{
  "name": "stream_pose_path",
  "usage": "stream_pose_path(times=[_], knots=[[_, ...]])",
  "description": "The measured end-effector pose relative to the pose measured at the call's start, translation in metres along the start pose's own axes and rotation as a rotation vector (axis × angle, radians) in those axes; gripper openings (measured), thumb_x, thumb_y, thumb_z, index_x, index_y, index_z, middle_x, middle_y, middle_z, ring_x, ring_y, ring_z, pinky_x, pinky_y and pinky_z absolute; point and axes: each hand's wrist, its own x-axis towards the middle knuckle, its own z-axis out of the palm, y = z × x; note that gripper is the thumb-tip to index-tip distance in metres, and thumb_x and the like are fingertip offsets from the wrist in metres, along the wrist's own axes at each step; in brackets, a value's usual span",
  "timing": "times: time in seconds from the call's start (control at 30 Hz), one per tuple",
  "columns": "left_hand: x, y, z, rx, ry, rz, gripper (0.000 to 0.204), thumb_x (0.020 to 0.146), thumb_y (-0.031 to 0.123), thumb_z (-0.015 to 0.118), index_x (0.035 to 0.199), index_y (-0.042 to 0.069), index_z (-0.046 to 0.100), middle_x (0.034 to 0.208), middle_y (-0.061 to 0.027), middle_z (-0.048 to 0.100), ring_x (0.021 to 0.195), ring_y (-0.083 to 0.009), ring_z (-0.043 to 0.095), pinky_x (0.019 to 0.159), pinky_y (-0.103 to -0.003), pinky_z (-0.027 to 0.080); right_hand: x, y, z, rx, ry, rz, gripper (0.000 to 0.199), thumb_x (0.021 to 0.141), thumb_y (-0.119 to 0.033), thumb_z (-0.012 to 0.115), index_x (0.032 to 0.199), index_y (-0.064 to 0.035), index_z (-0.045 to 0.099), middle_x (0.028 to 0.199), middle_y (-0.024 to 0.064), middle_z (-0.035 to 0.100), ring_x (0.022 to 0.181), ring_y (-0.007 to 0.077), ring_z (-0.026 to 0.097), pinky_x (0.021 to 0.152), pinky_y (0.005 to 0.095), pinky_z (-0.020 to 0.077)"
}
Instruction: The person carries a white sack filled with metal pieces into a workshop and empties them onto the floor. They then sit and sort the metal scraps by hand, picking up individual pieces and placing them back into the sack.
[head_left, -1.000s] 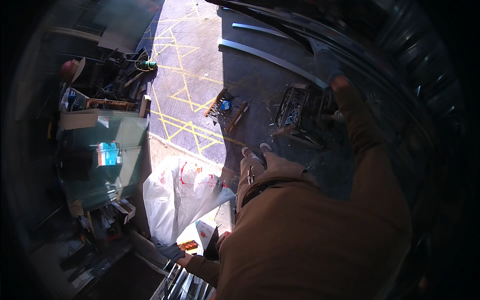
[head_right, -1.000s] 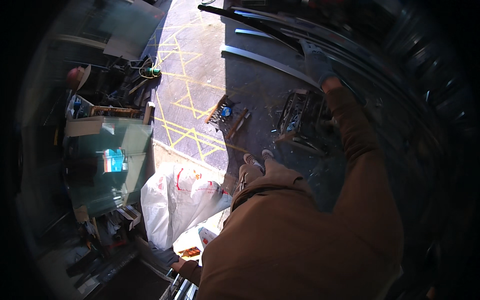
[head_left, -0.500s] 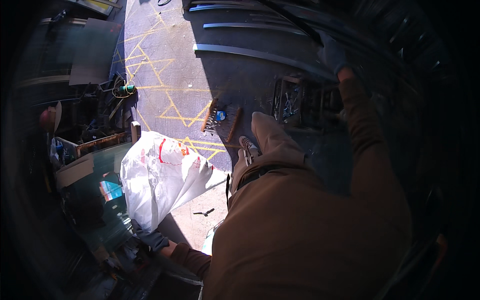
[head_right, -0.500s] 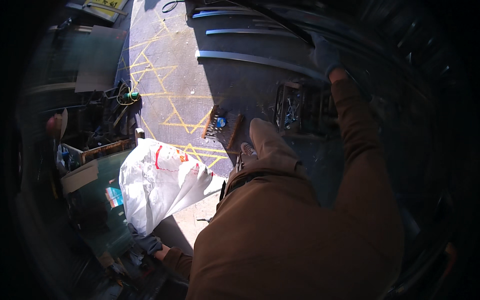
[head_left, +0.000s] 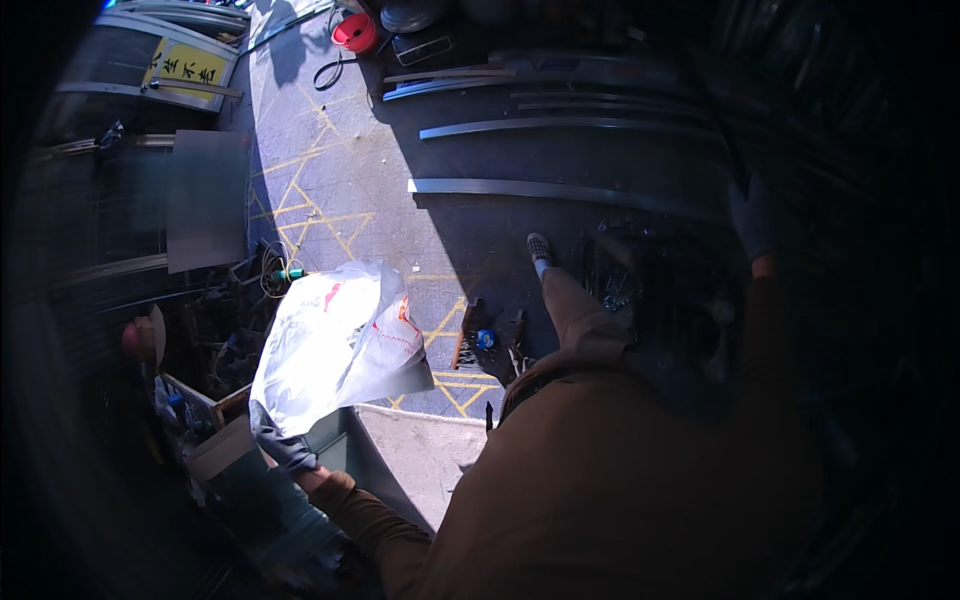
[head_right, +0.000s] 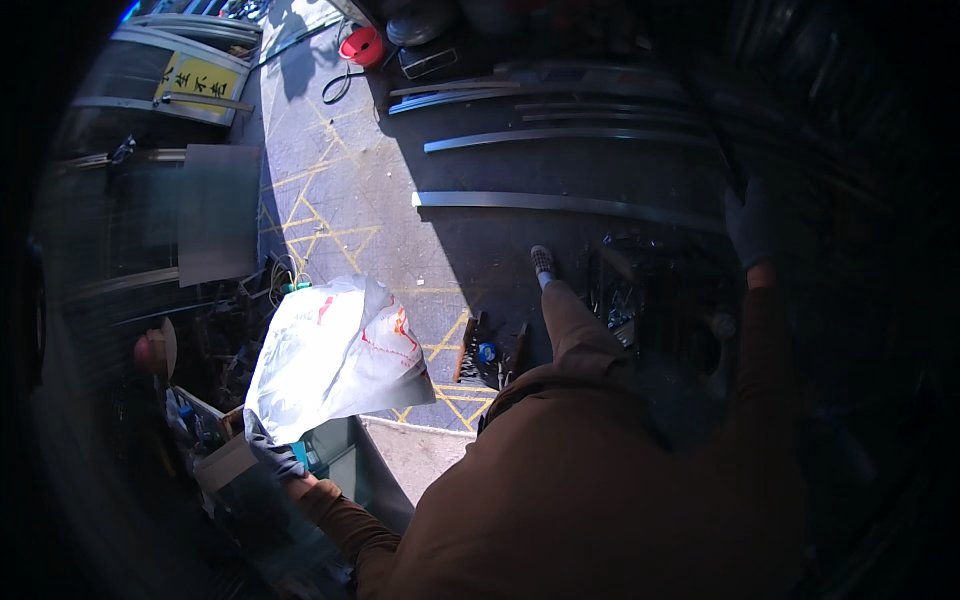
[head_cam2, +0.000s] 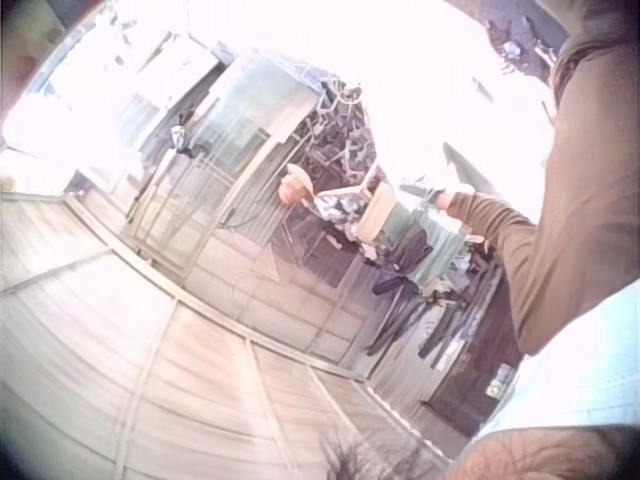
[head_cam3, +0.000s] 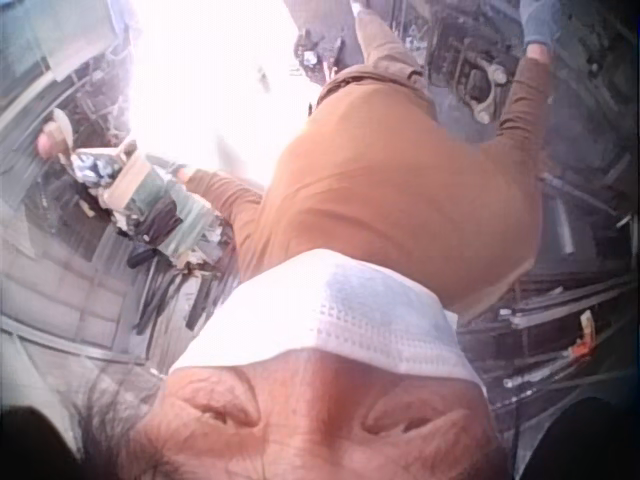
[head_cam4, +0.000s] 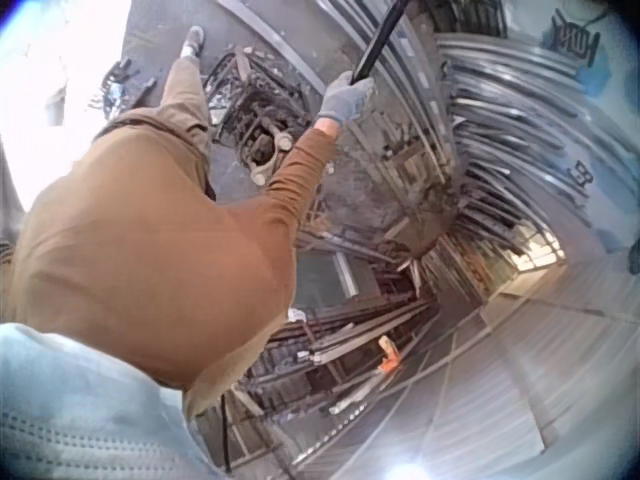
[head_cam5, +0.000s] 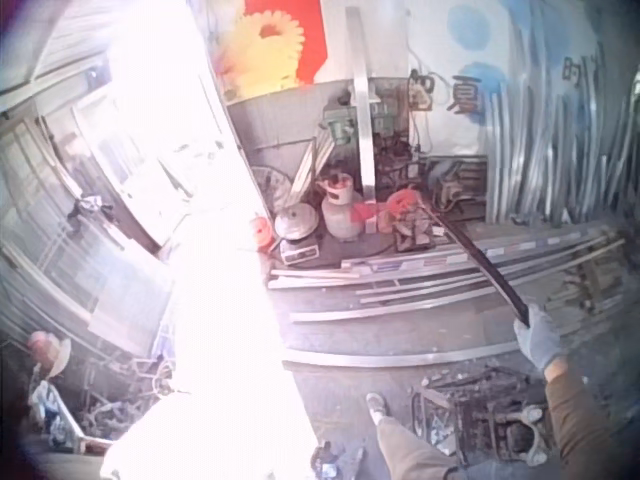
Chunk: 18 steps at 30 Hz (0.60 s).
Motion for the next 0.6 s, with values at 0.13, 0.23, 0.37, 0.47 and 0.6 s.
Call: stream_pose_path(times=[0.13,0.23,0.37,0.47,0.6], knots=[[0.13,0.008,0.092,-0.116,0.038,-0.011,0.04,0.107,0.021,0.054,0.133,-0.008,0.062,0.13,-0.0159,0.067,0.118,-0.022,0.065,0.105,-0.035,0.051,0.022,0.032,-0.006,0.045,-0.08,0.229,0.065,0.098,-0.038,0.067,0.146,0.0023,0.05,0.146,0.0258,0.055,0.133,0.0392,0.055,0.111,0.044,0.045],[0.195,0.016,0.164,0.085,-0.251,0.298,0.032,0.105,0.016,0.056,0.127,-0.006,0.067,0.12,-0.013,0.072,0.108,-0.0187,0.067,0.099,-0.034,0.052,0.033,0.039,-0.015,-0.066,-0.125,0.428,0.069,0.099,-0.041,0.066,0.149,0.0015,0.048,0.151,0.0247,0.051,0.138,0.0371,0.051,0.115,0.0437,0.0411],[0.231,0.033,0.277,0.313,-0.479,0.365,0.032,0.1,0.005,0.047,0.12,0.0,0.072,0.106,-0.0101,0.073,0.094,-0.0188,0.066,0.086,-0.033,0.051,0.044,0.042,-0.03,-0.115,-0.118,0.48,0.07,0.099,-0.042,0.065,0.152,-0.001,0.045,0.154,0.0234,0.048,0.14,0.038,0.049,0.118,0.0446,0.0387],[0.227,0.037,0.367,0.056,-0.496,0.212,0.03,0.103,0.02,0.056,0.112,0.001,0.077,0.093,-0.0015,0.072,0.083,-0.011,0.059,0.076,-0.028,0.047,0.052,0.041,-0.039,-0.312,-0.084,0.416,0.069,0.099,-0.044,0.065,0.151,-0.0017,0.046,0.155,0.0232,0.047,0.14,0.038,0.049,0.119,0.045,0.0383],[0.209,0.013,0.474,-0.065,-0.594,-0.013,0.029,0.101,0.026,0.066,0.109,0.001,0.079,0.085,0.0058,0.068,0.07,-0.0042,0.047,0.063,-0.023,0.038,0.055,0.035,-0.048,-0.382,0.063,0.259,0.067,0.099,-0.043,0.065,0.149,-0.0006,0.049,0.153,0.0239,0.049,0.141,0.036,0.049,0.118,0.0436,0.0386]])
